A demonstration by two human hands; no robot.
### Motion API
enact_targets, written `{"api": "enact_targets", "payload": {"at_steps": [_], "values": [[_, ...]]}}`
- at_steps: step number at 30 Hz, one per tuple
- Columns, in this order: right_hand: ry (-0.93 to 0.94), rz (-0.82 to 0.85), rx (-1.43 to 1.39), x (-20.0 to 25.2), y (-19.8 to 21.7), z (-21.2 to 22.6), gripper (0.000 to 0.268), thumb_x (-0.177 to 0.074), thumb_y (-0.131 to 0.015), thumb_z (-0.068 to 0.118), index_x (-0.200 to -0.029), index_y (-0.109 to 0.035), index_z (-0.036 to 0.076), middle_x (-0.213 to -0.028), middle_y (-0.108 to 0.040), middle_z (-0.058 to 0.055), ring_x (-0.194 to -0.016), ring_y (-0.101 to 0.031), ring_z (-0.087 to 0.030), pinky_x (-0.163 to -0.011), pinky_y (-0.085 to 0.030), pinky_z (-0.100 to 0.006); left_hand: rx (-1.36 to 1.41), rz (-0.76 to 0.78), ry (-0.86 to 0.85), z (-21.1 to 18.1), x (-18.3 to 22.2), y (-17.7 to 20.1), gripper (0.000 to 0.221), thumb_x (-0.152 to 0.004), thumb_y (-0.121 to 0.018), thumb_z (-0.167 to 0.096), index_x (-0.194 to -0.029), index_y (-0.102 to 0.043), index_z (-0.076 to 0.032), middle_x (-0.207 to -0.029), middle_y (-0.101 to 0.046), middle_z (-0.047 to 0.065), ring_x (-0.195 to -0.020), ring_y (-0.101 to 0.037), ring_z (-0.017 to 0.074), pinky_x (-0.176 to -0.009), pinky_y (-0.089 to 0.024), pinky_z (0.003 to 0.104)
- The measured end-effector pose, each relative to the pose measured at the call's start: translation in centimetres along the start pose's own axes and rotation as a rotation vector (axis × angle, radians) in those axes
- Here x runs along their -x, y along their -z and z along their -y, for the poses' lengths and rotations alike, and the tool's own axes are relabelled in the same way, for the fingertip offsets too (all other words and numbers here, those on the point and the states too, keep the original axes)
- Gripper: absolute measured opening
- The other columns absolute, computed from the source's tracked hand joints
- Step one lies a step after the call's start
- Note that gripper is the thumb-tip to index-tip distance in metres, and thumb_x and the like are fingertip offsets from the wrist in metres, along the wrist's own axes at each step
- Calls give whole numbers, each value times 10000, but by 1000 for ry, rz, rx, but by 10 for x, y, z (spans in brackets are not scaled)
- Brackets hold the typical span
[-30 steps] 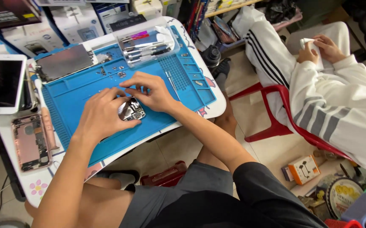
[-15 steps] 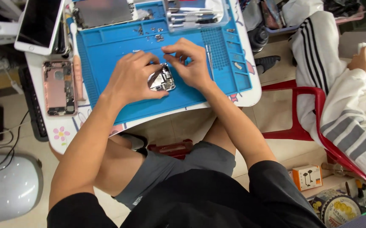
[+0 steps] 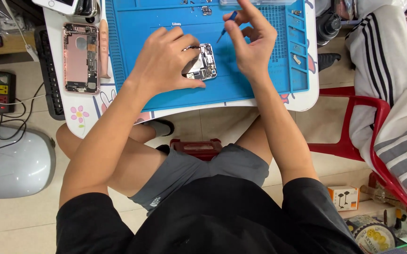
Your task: The person is repairing a disassembled smartphone on a blue work mat. They use a screwdriver to remove screws and tweezers to handle small internal components, including a metal bracket and ribbon cables, while working on the device's internal assembly.
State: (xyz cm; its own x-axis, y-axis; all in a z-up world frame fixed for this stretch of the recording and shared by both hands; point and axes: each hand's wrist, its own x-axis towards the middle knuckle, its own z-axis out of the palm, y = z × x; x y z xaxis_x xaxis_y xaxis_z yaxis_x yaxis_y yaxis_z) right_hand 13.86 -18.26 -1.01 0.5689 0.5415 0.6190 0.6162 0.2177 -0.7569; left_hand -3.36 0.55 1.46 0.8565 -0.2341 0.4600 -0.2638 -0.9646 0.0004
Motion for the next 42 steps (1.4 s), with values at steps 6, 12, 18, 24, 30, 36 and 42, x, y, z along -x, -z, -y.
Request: {"api": "enact_targets", "payload": {"at_steps": [6, 12, 18, 24, 30, 36, 42], "values": [[-42, 7, -29, -11, 1, 11, 152, -1088, -716, 127, -1215, -679, 54, -1061, -708, -108, -950, -665, -172, -628, -617, -283, 277, -28, 58, 5, -1, 3, 581, -731, -1016, -629, -823, -759, -117, -1112, -686, 25, -928, -601, 271, -713, -481, 433], [55, 162, 262, -9, -7, 29, 49, -1074, -725, 42, -1067, -677, 40, -978, -654, -92, -879, -653, -205, -662, -602, -309, 404, -40, 107, 5, 2, -13, 610, -707, -1032, -478, -1061, -827, -25, -1140, -665, 97, -973, -651, 319, -1097, -495, 561], [-5, 206, 164, -7, -7, 37, 225, -1184, -471, 252, -1129, -540, 45, -887, -631, -97, -819, -737, -211, -621, -625, -302, 365, -80, 100, 6, 1, -15, 601, -674, -1032, -494, -1013, -833, -39, -1129, -629, 68, -923, -549, 272, -701, -487, 426], [53, 328, 278, -2, -15, 33, 269, -1195, -436, 271, -1149, -547, 30, -913, -712, -132, -837, -750, -259, -679, -579, -347, 383, -65, 117, 5, 1, -12, 598, -715, -1016, -502, -1068, -844, -51, -1100, -613, 49, -911, -522, 269, -690, -468, 425], [73, 354, 278, -2, -17, 34, 247, -1191, -452, 221, -1120, -552, 7, -946, -734, -133, -835, -762, -240, -658, -584, -313, 408, -65, 102, 7, 2, -10, 551, -747, -1004, -471, -1070, -845, -55, -1120, -637, 56, -916, -528, 285, -746, -488, 438], [70, 343, 281, -3, -19, 32, 238, -1189, -453, 209, -1115, -552, 5, -911, -728, -144, -828, -756, -247, -670, -602, -326, 389, -66, 97, 8, 4, -8, 544, -753, -998, -484, -1048, -834, -57, -1141, -642, 56, -928, -517, 284, -737, -481, 436], [91, 357, 294, -2, -17, 30, 227, -1196, -455, 200, -1127, -550, 6, -931, -727, -135, -834, -761, -254, -673, -593, -327, 375, -55, 82, 7, 4, -9, 533, -788, -982, -499, -1085, -838, -81, -1156, -641, 35, -933, -504, 275, -731, -480, 437]]}}
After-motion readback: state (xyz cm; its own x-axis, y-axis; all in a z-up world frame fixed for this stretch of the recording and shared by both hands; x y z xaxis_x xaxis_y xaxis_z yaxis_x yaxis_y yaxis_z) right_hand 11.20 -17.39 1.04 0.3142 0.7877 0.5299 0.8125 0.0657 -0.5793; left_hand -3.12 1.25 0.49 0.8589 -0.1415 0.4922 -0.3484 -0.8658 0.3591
